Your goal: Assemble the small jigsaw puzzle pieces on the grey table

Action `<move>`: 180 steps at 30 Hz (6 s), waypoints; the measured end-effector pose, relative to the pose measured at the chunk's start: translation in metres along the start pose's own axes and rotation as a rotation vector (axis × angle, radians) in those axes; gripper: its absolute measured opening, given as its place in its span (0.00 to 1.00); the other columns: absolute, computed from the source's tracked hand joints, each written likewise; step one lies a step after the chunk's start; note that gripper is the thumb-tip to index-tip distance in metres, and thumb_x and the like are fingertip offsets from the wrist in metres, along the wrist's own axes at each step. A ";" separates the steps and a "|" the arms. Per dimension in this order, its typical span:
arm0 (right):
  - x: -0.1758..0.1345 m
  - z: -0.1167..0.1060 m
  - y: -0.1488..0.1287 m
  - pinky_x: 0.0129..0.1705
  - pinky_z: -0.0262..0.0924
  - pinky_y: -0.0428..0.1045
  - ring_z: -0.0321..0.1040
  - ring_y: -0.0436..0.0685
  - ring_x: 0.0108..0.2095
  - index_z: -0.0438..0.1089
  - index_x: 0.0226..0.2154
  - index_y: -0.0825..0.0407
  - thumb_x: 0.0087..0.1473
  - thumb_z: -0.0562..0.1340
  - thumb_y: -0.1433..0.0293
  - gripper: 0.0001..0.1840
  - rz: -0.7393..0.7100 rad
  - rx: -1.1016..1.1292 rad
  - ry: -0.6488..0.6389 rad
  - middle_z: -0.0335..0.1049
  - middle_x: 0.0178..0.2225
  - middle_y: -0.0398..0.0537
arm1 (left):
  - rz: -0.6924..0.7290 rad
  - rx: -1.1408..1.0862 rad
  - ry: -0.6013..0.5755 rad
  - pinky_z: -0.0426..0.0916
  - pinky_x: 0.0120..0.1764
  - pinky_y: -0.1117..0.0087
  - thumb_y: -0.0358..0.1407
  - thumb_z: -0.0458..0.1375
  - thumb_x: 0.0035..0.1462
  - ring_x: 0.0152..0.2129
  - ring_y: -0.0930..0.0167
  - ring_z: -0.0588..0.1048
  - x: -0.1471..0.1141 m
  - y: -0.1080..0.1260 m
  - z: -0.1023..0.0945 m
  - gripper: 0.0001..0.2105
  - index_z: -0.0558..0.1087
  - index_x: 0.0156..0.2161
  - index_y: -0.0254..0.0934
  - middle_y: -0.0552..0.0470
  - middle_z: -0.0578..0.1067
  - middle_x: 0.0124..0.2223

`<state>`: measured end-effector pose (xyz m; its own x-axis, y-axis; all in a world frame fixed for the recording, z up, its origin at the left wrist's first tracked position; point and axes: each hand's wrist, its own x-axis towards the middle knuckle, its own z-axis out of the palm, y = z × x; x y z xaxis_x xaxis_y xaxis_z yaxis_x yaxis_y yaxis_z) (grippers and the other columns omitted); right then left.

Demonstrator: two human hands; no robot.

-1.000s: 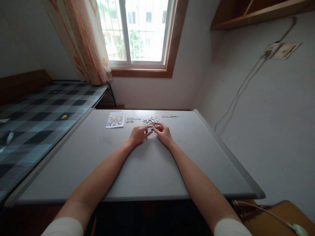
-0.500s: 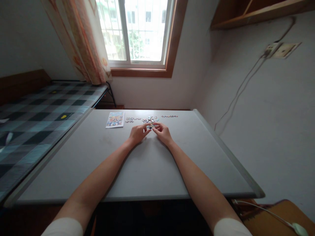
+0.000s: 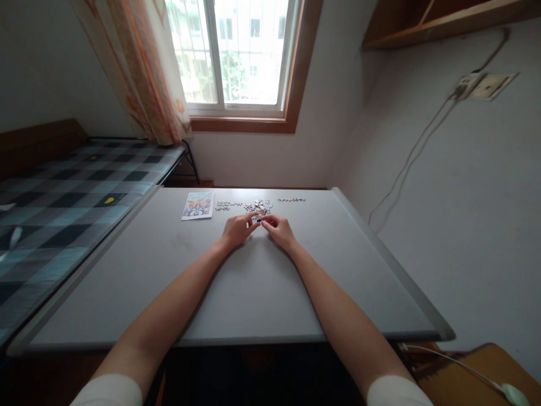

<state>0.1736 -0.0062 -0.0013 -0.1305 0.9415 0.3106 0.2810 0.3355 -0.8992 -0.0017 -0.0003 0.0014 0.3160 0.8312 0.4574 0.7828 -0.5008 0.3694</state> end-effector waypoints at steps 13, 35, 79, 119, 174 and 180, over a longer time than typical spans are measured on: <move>0.003 0.001 0.007 0.31 0.62 0.47 0.67 0.52 0.25 0.71 0.30 0.54 0.51 0.58 0.60 0.14 -0.023 0.003 0.077 0.72 0.26 0.46 | 0.067 -0.045 -0.016 0.61 0.28 0.76 0.44 0.57 0.56 0.20 0.77 0.70 -0.001 0.001 0.000 0.15 0.73 0.47 0.43 0.58 0.76 0.27; 0.007 0.001 0.006 0.34 0.66 0.50 0.68 0.52 0.27 0.71 0.26 0.53 0.40 0.66 0.60 0.13 0.005 0.266 0.090 0.72 0.29 0.47 | 0.010 -0.064 0.041 0.59 0.27 0.76 0.38 0.54 0.57 0.19 0.77 0.68 0.001 0.002 -0.001 0.09 0.76 0.36 0.40 0.57 0.73 0.23; 0.006 0.000 0.005 0.34 0.65 0.49 0.68 0.53 0.28 0.73 0.28 0.54 0.41 0.65 0.60 0.14 0.042 0.244 0.138 0.74 0.28 0.48 | -0.004 -0.043 0.121 0.61 0.28 0.76 0.38 0.55 0.55 0.19 0.77 0.69 -0.002 0.005 -0.001 0.10 0.76 0.39 0.41 0.58 0.73 0.23; 0.006 -0.001 0.008 0.29 0.62 0.49 0.66 0.52 0.24 0.73 0.28 0.53 0.44 0.63 0.58 0.15 0.026 0.135 0.154 0.73 0.27 0.48 | -0.065 -0.113 0.099 0.59 0.26 0.76 0.40 0.55 0.56 0.18 0.77 0.67 0.001 0.003 -0.002 0.11 0.77 0.38 0.40 0.56 0.73 0.23; 0.007 -0.001 0.010 0.32 0.63 0.48 0.66 0.52 0.26 0.73 0.29 0.54 0.43 0.63 0.60 0.14 0.025 0.129 0.146 0.74 0.28 0.49 | -0.035 -0.109 0.067 0.58 0.27 0.76 0.40 0.53 0.58 0.18 0.77 0.66 0.000 0.003 -0.001 0.11 0.77 0.38 0.39 0.57 0.72 0.22; 0.005 0.000 0.006 0.31 0.63 0.47 0.66 0.51 0.27 0.73 0.30 0.54 0.46 0.62 0.60 0.15 0.009 0.047 0.139 0.75 0.31 0.49 | -0.060 -0.076 0.078 0.57 0.26 0.76 0.42 0.52 0.59 0.18 0.77 0.66 0.000 0.004 -0.003 0.13 0.77 0.39 0.39 0.56 0.72 0.22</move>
<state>0.1749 0.0003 -0.0053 0.0054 0.9407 0.3392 0.2367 0.3284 -0.9144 -0.0003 -0.0029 0.0051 0.2248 0.8405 0.4930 0.7555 -0.4698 0.4566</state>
